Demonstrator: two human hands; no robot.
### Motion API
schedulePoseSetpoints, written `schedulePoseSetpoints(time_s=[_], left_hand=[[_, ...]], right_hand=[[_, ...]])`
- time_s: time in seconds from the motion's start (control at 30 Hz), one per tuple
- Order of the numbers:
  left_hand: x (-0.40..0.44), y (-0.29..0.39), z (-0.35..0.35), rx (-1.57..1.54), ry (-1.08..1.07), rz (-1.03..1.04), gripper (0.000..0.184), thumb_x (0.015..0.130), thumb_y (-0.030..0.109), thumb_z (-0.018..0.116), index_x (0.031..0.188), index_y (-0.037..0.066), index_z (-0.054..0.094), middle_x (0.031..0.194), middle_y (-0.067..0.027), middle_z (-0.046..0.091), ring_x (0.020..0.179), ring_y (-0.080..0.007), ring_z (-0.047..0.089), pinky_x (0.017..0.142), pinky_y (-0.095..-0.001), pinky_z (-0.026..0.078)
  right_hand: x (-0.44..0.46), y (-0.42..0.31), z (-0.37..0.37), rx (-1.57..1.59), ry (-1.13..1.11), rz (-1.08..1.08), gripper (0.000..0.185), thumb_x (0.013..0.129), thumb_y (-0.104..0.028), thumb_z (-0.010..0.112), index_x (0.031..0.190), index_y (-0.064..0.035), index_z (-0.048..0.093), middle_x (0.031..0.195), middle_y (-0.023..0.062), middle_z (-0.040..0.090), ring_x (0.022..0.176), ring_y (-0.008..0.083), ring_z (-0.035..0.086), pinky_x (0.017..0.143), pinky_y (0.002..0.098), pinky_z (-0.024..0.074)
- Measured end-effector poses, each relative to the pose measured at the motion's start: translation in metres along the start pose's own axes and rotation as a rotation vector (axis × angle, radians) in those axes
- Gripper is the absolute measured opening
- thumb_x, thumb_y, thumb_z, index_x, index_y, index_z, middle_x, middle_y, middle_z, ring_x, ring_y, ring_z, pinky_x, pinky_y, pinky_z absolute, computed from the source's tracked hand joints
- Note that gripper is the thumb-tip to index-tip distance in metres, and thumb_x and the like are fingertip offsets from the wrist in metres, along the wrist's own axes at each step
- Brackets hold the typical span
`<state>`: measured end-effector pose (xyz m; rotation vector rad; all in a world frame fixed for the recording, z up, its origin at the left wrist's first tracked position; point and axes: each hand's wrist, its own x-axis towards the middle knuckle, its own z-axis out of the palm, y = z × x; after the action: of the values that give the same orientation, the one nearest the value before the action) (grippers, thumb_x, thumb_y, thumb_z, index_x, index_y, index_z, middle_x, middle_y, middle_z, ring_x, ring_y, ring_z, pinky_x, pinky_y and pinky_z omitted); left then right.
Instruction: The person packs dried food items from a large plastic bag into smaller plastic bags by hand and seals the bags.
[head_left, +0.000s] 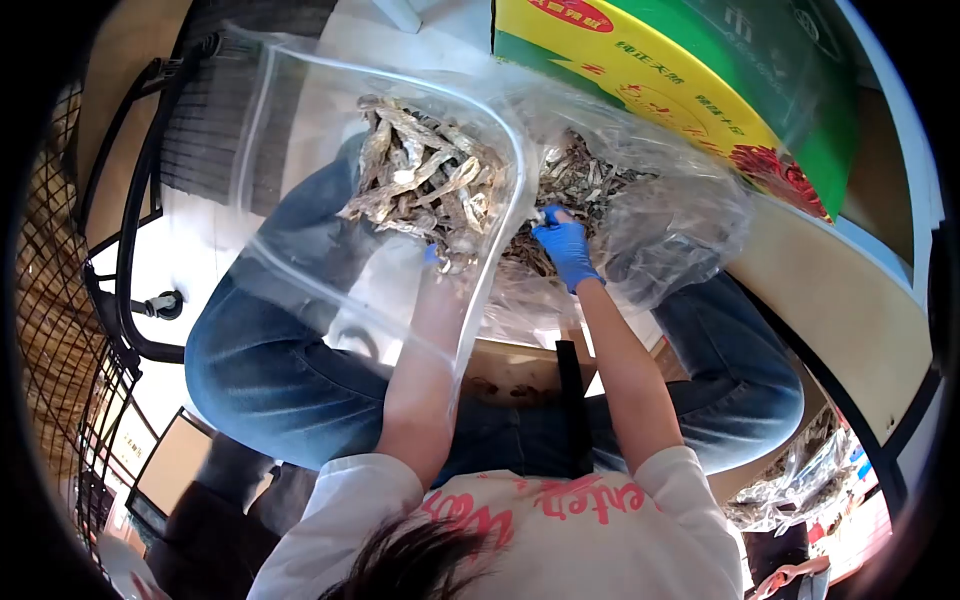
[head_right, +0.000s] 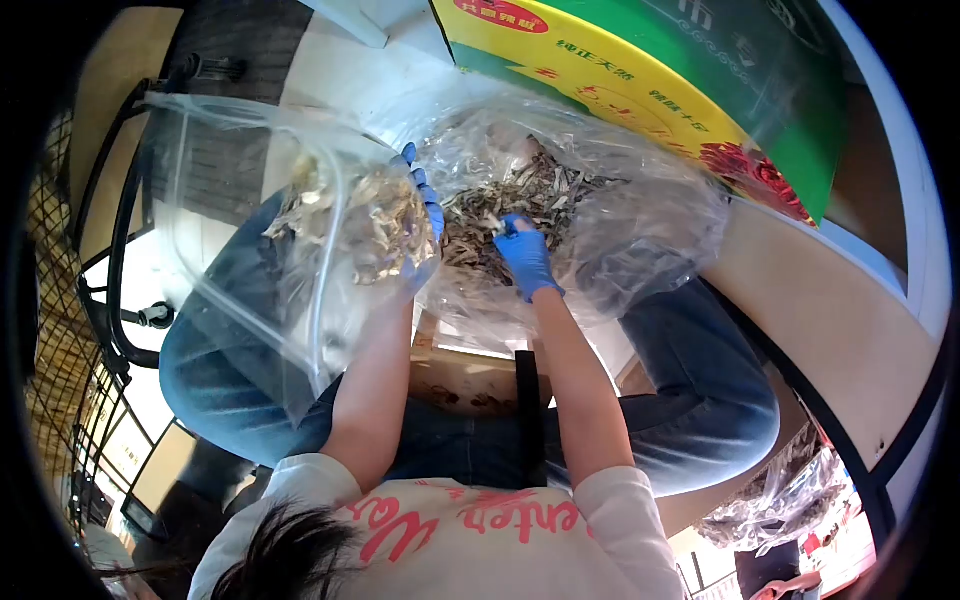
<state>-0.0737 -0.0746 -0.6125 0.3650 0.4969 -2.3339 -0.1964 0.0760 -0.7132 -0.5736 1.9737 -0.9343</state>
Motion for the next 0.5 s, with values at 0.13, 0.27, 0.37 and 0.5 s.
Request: schedulePoseSetpoints(time_s=[0.13, 0.27, 0.37, 0.5], left_hand=[[-0.005, -0.005, 0.048, 0.253, -0.024, -0.245, 0.040, 0.090, 0.021, 0.049, 0.127, 0.007, 0.044, 0.114, -0.0101, 0.055, 0.104, -0.0201, 0.053, 0.086, -0.0358, 0.048], [-0.004, -0.003, -0.008, -0.762, 0.177, 0.014, 0.045, 0.094, 0.029, 0.036, 0.132, 0.005, 0.039, 0.127, -0.0135, 0.048, 0.120, -0.0270, 0.043, 0.103, -0.0439, 0.033], [0.003, -0.013, -0.020, -0.470, 0.096, 0.087, 0.049, 0.094, 0.033, 0.035, 0.133, 0.003, 0.039, 0.134, -0.0123, 0.043, 0.125, -0.0271, 0.039, 0.107, -0.0425, 0.028], [0.018, -0.036, -0.014, 0.686, 0.001, 0.268, 0.050, 0.094, 0.029, 0.036, 0.138, 0.008, 0.032, 0.141, -0.0094, 0.035, 0.128, -0.0250, 0.034, 0.107, -0.0397, 0.027]], right_hand=[[-0.021, -0.081, -0.036, 0.474, 0.187, 0.206, 0.021, 0.078, -0.004, 0.066, 0.098, -0.0074, 0.061, 0.077, -0.0014, 0.061, 0.066, 0.0062, 0.054, 0.055, 0.0208, 0.0435], [-0.048, -0.161, -0.072, 0.552, 0.320, 0.030, 0.015, 0.081, -0.007, 0.063, 0.097, -0.0084, 0.062, 0.080, -0.0013, 0.063, 0.066, 0.0048, 0.054, 0.052, 0.0203, 0.0417], [-0.077, -0.199, -0.102, 0.577, 0.386, -0.154, 0.023, 0.080, -0.005, 0.065, 0.102, -0.0073, 0.060, 0.083, -0.0003, 0.062, 0.070, 0.0062, 0.055, 0.054, 0.0201, 0.0442], [-0.130, -0.261, -0.149, 0.511, 0.478, -0.291, 0.026, 0.079, 0.002, 0.063, 0.103, -0.0065, 0.059, 0.093, 0.0034, 0.064, 0.076, 0.0077, 0.059, 0.057, 0.0187, 0.0456]])
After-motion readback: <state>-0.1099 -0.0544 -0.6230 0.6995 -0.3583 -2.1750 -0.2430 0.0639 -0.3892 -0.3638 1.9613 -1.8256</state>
